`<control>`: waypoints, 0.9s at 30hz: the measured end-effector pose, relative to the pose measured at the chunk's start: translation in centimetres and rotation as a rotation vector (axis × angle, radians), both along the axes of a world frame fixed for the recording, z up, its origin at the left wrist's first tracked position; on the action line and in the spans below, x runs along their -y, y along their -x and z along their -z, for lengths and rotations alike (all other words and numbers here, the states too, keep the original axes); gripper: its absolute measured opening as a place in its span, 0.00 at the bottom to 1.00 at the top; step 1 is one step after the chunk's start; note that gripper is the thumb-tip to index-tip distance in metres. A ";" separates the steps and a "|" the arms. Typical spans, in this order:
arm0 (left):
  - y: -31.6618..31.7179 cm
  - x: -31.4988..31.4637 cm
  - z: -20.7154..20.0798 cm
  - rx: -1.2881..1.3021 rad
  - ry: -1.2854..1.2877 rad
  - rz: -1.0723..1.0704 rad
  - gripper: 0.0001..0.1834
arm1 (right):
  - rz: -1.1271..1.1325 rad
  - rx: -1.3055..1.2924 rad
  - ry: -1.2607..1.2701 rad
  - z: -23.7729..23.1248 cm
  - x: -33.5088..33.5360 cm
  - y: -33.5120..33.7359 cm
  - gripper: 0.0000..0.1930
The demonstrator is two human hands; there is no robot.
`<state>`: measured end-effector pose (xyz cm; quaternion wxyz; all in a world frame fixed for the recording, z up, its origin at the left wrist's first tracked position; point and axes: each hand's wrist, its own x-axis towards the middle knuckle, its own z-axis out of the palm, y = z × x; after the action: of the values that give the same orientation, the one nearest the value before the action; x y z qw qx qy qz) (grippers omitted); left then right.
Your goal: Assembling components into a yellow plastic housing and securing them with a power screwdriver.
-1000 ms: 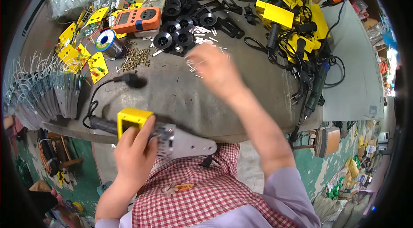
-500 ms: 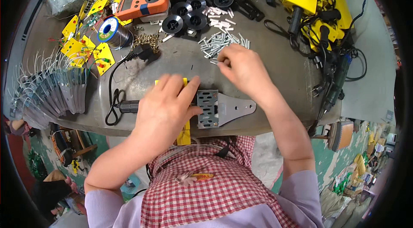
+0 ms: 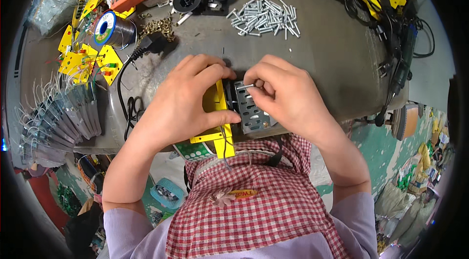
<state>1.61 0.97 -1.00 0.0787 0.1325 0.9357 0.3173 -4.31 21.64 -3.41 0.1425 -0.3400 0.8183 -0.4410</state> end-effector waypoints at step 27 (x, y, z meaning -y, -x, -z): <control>-0.6 0.4 0.4 0.022 -0.055 -0.014 0.38 | 0.146 -0.066 0.059 0.7 1.7 -2.6 0.04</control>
<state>2.23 0.60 -1.40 0.0829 0.1247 0.9266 0.3449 -1.68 19.98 -4.15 0.0727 -0.2979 0.8319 -0.4626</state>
